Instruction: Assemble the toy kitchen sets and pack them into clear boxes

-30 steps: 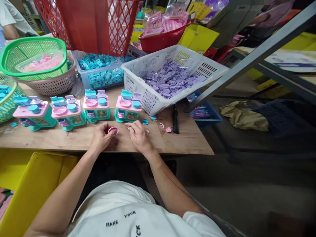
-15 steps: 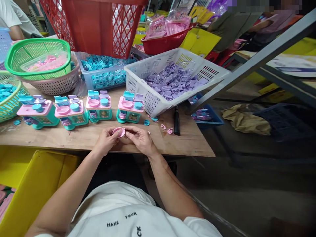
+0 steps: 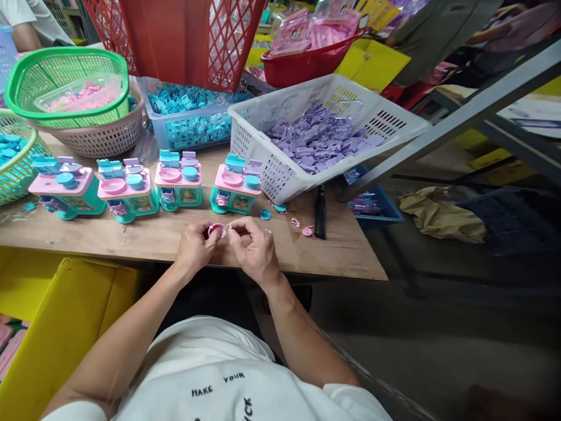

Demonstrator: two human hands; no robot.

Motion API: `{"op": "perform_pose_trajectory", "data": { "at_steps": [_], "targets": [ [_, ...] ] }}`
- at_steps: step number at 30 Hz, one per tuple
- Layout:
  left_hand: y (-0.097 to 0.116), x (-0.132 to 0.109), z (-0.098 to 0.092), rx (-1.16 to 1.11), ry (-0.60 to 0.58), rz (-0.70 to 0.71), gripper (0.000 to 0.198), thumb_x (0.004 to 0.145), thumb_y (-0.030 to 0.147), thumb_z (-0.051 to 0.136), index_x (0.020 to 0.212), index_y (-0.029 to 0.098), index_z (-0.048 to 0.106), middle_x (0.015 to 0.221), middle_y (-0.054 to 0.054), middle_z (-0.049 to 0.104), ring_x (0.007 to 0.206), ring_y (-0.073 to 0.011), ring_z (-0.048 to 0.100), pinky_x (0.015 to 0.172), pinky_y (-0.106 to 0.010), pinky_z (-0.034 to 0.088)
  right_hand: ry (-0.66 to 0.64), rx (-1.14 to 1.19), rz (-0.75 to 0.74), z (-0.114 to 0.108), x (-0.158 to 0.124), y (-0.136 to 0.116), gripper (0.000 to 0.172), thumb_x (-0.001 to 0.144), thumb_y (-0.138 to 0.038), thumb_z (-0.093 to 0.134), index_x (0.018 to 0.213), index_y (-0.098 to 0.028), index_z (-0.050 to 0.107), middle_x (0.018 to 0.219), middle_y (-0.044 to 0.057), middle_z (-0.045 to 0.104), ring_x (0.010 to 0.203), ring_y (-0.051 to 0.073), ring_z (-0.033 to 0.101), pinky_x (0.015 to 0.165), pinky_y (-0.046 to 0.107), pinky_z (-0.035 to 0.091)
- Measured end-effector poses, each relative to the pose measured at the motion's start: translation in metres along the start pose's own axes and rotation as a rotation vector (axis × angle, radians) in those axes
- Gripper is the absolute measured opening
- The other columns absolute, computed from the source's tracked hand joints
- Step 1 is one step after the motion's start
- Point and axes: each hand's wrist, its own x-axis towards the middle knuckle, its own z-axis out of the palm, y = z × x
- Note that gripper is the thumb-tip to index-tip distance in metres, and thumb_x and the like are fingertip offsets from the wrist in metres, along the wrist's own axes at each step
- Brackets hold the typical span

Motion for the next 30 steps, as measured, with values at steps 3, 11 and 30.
{"op": "perform_pose_trajectory", "data": {
  "at_steps": [3, 11, 30],
  "targets": [
    [0.003, -0.003, 0.0, 0.102, 0.007, 0.059, 0.029, 0.085, 0.028, 0.052, 0.085, 0.012, 0.076, 0.069, -0.004, 0.069, 0.061, -0.0126, 0.056, 0.059, -0.022, 0.041, -0.018, -0.117, -0.145, 0.003, 0.0, -0.01, 0.018, 0.098, -0.026, 0.052, 0.091, -0.021, 0.068, 0.088, 0.006, 0.071, 0.082, 0.017, 0.068, 0.079, 0.029, 0.056],
    [0.006, -0.007, 0.0, 0.216, 0.016, 0.126, 0.029, 0.085, 0.018, 0.051, 0.092, 0.016, 0.079, 0.086, -0.009, 0.078, 0.072, -0.0191, 0.069, 0.071, -0.026, 0.049, -0.025, -0.173, -0.184, 0.011, -0.004, -0.006, 0.023, 0.102, -0.028, 0.05, 0.095, -0.021, 0.07, 0.089, 0.007, 0.07, 0.084, 0.018, 0.068, 0.08, 0.032, 0.055],
    [0.0, -0.011, 0.005, 0.601, 0.033, 0.151, 0.024, 0.092, 0.02, 0.049, 0.099, 0.017, 0.072, 0.096, -0.013, 0.075, 0.079, -0.0216, 0.068, 0.068, -0.028, 0.044, 0.057, -0.406, -0.134, 0.029, -0.013, -0.015, 0.026, 0.102, -0.026, 0.047, 0.086, -0.022, 0.068, 0.079, 0.008, 0.066, 0.077, 0.021, 0.061, 0.075, 0.034, 0.049]
  ]
}}
